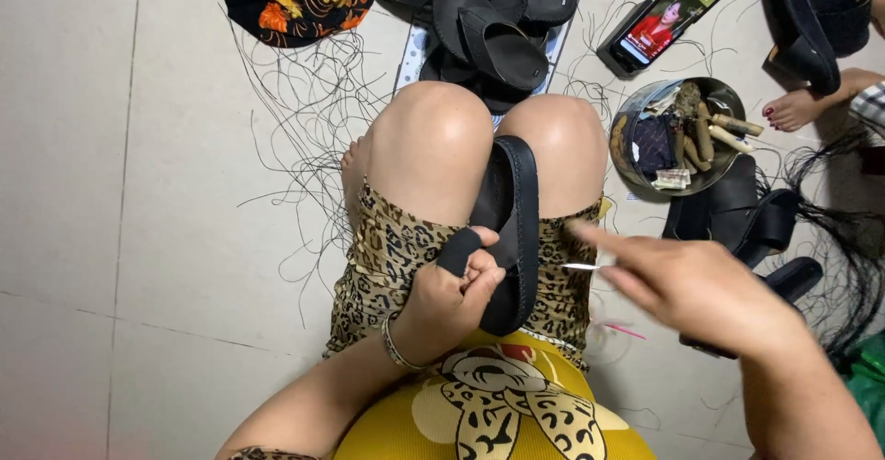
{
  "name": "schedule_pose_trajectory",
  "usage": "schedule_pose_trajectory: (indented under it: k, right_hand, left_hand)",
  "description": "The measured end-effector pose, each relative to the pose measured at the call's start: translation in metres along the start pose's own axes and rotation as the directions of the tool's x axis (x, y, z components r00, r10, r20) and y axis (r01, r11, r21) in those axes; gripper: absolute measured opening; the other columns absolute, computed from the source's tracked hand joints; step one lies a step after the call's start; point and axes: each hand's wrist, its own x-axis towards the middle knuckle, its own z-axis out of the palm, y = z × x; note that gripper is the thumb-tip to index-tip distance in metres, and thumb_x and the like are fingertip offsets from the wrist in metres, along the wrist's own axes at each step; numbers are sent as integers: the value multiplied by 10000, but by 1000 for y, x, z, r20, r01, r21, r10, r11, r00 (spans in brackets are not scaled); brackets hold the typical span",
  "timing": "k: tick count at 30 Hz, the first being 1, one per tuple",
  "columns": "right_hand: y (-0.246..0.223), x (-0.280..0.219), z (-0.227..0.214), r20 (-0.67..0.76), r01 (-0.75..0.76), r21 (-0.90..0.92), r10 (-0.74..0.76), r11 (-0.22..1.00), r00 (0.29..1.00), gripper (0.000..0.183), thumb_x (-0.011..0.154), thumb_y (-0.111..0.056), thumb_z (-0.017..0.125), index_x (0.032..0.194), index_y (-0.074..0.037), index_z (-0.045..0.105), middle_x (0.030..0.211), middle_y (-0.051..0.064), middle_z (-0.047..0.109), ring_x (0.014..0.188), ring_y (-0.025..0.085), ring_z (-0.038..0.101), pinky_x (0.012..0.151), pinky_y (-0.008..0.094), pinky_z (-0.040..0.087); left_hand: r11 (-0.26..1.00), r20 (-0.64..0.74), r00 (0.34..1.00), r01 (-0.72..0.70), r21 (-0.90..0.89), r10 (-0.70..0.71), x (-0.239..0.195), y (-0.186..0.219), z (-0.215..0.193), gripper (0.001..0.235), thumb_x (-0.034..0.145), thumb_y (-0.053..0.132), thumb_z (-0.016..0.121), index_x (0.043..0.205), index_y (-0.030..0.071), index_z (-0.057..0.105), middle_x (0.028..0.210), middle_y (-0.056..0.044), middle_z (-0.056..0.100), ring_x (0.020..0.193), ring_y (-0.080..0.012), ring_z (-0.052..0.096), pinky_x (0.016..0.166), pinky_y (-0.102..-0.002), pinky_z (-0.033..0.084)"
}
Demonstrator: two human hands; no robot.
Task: The person sits on the floor and sews a black slipper using a needle and thread. They hold the slipper between their legs and repeatedly push the needle through the sole and upper, pulling the thread tight. Other shoes and a smartphone are visible on the floor nearby.
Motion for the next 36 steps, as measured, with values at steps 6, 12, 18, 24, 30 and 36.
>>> schedule_pose_trajectory:
  k: [6,12,18,24,30,36]
  right_hand:
    - [54,-15,74,-37,-243,533,309,810,950,606,726,-187,807,1326,-198,720,661,33,780,498,131,625,470,254,470]
    - [45,17,161,-366,348,931,288,111,885,284,1003,-141,622,805,62,627,877,292,645,481,185,545,373,285,490]
    - [35,1,169,-174,203,973,230,-109,957,370,1043,-202,550,720,-28,504,584,107,447,322,108,353,253,260,349]
    - [8,3,116,-191,196,973,-50,125,980,245,997,-100,589,869,69,711,637,130,647,381,76,506,344,243,459]
    - [2,36,132,-658,351,293,-78,889,749,147,888,-234,774,957,-108,807,748,14,716,620,192,720,596,309,604]
    - [316,-55,135,-967,-319,-8,74,948,243,123,1100,79,857,1039,69,751,903,176,618,869,313,636,786,321,446]
  left_hand:
    - [953,89,968,-246,177,234,9,21,-9,426,853,-50,710,1243,-157,579,831,-85,685,617,-162,614,503,-246,515]
    - [990,-90,996,19,138,-7,3,6,9,300,877,278,760,928,-15,716,639,-133,630,566,-377,666,511,-414,514]
    - [986,-124,984,-116,118,131,4,-9,5,165,913,28,631,1042,34,733,645,-78,701,553,-304,694,500,-316,542]
    - [902,-52,947,285,-324,-317,11,11,-26,214,896,-8,696,1110,-17,705,508,0,528,458,-81,444,421,-232,380]
    - [707,132,978,209,-676,-163,15,39,-35,276,889,-98,723,1153,-128,648,584,-16,567,598,-47,566,539,-187,470]
    - [825,364,857,479,-299,-365,2,-15,-95,203,932,77,686,1077,-63,713,552,-42,570,446,-85,466,415,-211,391]
